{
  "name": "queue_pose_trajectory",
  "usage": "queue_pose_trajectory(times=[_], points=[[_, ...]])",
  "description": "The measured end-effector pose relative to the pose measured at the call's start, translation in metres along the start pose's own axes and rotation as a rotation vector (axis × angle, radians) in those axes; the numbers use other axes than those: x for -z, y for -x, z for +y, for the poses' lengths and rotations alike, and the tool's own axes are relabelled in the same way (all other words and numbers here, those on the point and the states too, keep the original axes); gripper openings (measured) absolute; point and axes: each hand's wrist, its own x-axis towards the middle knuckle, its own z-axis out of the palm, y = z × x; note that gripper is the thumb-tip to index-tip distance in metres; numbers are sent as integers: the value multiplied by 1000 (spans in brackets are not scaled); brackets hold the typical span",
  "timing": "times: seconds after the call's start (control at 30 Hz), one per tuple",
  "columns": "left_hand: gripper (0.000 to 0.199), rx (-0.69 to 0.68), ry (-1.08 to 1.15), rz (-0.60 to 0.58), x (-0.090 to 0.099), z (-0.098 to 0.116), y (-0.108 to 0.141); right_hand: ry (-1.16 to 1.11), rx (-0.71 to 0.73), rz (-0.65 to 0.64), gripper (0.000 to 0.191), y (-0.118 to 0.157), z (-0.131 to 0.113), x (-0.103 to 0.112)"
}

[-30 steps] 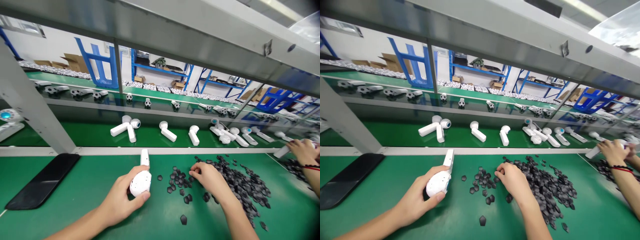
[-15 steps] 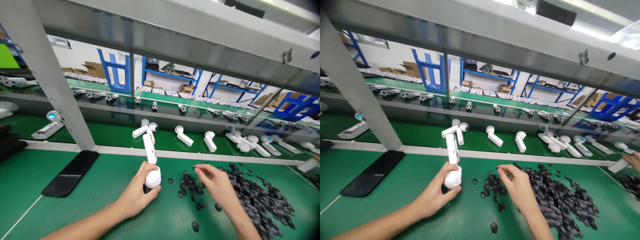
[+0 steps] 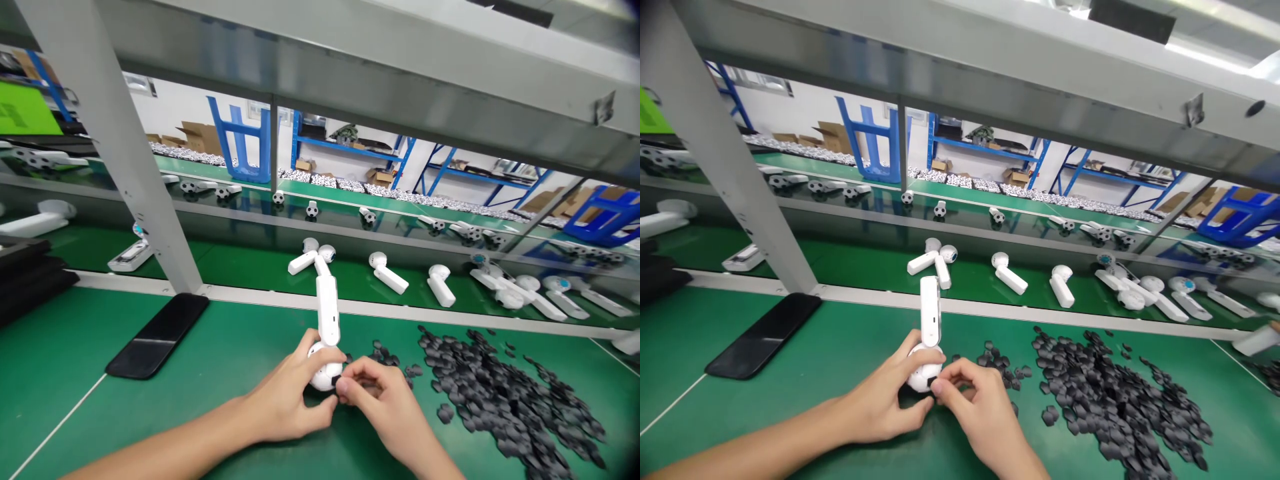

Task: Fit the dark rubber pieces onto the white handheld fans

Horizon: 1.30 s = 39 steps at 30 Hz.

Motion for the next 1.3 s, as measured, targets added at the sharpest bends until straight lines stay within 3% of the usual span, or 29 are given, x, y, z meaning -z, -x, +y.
queue_pose_trajectory(times=[0.2,0.47,0.73,0.87,0.93,1.03,1.1,1.2,1.3], points=[[65,68,20,-23,-2,-5,1,101,28,109,19,-2,3,-14],[38,81,-7,0,-4,-1,1,189,71,178,36,-3,9,-15],[32,40,28,42,-9,-2,4,112,86,111,26,-6,8,-17],[25,121,139,12,-3,-1,-2,243,166,-81,12,-5,-8,19],[28,224,218,22,2,-3,-4,411,162,-167,24,-2,-14,51],[33,338,365,22,8,-7,-6,695,1,19,28,5,-10,99],[36,346,438,4,11,-8,-6,806,-128,46,25,7,-1,120],[40,351,437,-17,11,-7,-6,879,-208,10,18,7,13,133],[51,354,364,7,8,-4,-3,903,-223,-4,14,4,22,133]])
